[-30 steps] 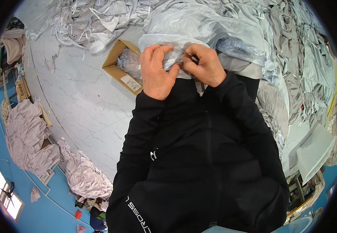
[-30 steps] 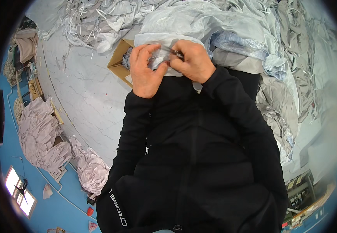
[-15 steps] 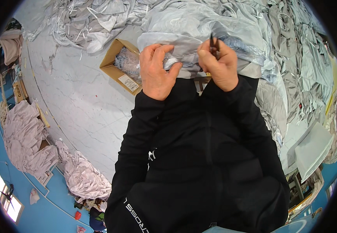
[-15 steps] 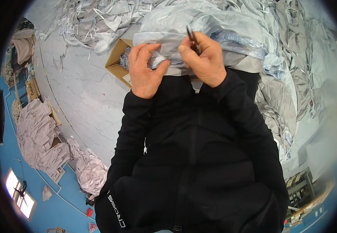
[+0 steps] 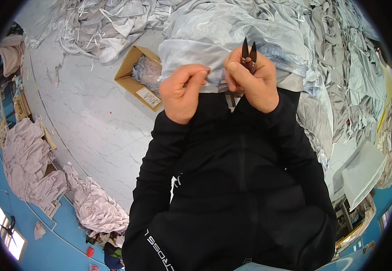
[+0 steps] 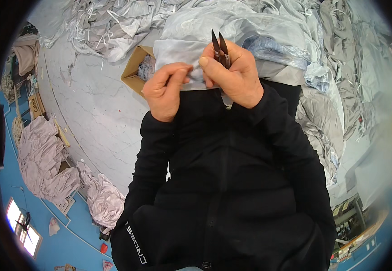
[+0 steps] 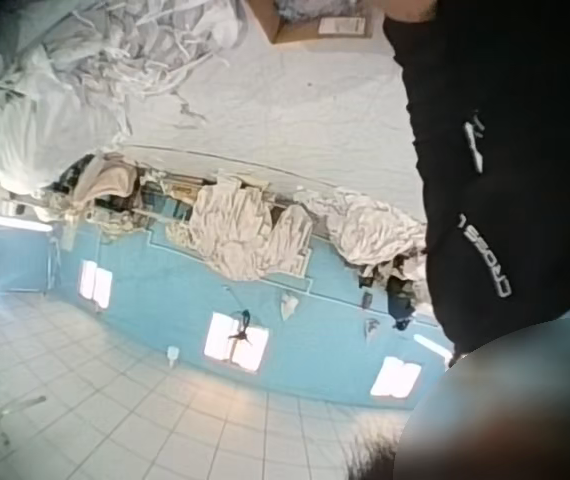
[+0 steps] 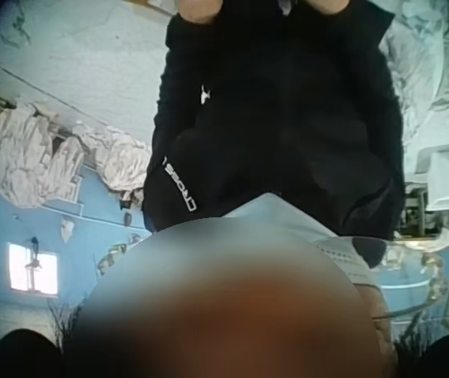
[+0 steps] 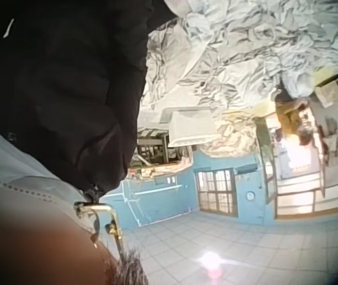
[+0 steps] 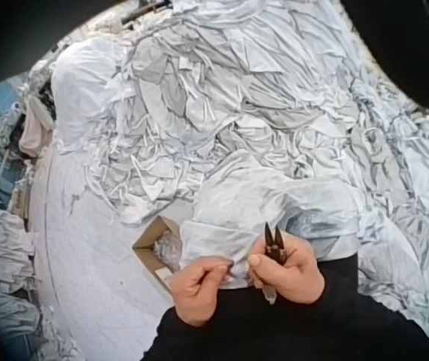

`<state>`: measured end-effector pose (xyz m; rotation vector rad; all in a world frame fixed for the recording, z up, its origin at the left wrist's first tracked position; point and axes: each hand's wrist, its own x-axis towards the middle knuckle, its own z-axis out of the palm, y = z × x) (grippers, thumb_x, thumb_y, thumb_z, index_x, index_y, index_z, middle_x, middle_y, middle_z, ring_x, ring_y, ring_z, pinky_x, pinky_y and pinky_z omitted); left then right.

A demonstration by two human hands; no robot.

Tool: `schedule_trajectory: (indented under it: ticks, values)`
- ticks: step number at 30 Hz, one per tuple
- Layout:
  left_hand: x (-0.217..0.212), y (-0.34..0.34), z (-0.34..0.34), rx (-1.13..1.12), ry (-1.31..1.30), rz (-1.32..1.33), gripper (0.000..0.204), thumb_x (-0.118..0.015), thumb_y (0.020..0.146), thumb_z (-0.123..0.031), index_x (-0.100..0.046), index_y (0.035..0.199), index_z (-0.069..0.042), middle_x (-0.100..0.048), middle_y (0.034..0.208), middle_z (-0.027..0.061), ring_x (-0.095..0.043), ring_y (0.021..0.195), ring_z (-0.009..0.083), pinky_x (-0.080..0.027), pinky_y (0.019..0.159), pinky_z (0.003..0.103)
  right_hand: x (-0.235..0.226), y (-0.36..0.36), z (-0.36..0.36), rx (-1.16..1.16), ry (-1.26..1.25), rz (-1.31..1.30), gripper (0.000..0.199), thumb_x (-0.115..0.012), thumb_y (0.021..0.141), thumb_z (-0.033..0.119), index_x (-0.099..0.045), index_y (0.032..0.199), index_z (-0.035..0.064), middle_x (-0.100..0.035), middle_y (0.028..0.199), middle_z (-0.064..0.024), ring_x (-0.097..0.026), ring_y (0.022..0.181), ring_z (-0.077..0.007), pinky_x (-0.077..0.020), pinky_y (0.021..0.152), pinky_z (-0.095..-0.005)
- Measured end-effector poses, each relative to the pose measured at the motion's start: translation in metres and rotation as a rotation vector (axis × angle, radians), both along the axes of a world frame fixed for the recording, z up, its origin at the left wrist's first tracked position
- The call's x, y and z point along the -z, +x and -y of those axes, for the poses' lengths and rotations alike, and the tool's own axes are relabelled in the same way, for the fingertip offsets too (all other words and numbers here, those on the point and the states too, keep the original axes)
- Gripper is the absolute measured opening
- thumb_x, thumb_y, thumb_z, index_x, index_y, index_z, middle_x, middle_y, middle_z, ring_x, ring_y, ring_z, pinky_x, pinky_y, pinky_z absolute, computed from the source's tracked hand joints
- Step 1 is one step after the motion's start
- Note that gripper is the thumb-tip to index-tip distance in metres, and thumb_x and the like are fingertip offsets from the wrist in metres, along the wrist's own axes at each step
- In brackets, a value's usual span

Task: Trim excess threads from white fabric pieces using a hand-held clipper.

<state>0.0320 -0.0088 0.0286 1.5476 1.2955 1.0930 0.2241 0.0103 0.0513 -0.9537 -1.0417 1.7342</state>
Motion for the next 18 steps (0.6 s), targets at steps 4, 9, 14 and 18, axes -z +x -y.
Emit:
schedule_trajectory:
  ticks: [4, 9, 14, 18]
  values:
    - [0.008, -0.003, 0.01, -0.181, -0.197, 0.496, 0.009, -0.062, 0.097, -0.003, -0.069, 0.098, 0.003, -0.072, 0.098, 0.0101, -0.063, 0.075, 0.0113, -0.048, 0.063, 0.022, 0.03, -0.014, 0.003, 0.003, 0.187, 0.259, 0.028, -0.068, 0.091, 0.005, -0.06, 0.117, -0.001, -0.059, 0.097, -0.0013, -0.056, 0.09, -0.0083, -0.0469, 0.077, -0.0226]
    - [0.006, -0.008, 0.01, -0.223, -0.229, 0.681, 0.012, -0.058, 0.099, -0.004, -0.068, 0.096, 0.003, -0.072, 0.094, 0.0128, -0.062, 0.069, 0.0112, -0.046, 0.058, 0.021, 0.05, -0.029, 0.0, 0.064, 0.331, 0.427, 0.034, -0.076, 0.082, 0.0, -0.062, 0.113, 0.0, -0.059, 0.098, -0.0025, -0.055, 0.088, -0.009, -0.0465, 0.077, -0.023]
    - [-0.006, -0.023, 0.004, -0.168, -0.398, 0.322, 0.016, -0.06, 0.098, -0.008, -0.063, 0.084, -0.002, -0.068, 0.076, 0.0101, -0.061, 0.062, 0.0143, -0.045, 0.052, 0.027, 0.051, -0.035, 0.001, 0.103, 0.464, 0.485, 0.035, -0.077, 0.079, 0.0, -0.063, 0.111, 0.0015, -0.058, 0.096, -0.0062, -0.058, 0.083, -0.0139, -0.0479, 0.074, -0.025]
    - [-0.008, -0.039, -0.002, -0.145, 0.025, -0.281, 0.015, -0.065, 0.093, -0.007, -0.06, 0.08, -0.004, -0.061, 0.068, 0.0126, -0.06, 0.057, 0.0239, -0.044, 0.051, 0.034, 0.052, -0.038, 0.0, 0.105, 0.5, 0.499, 0.035, -0.077, 0.079, 0.0, -0.063, 0.111, 0.0021, -0.058, 0.095, -0.0063, -0.057, 0.082, -0.0155, -0.048, 0.073, -0.0258]
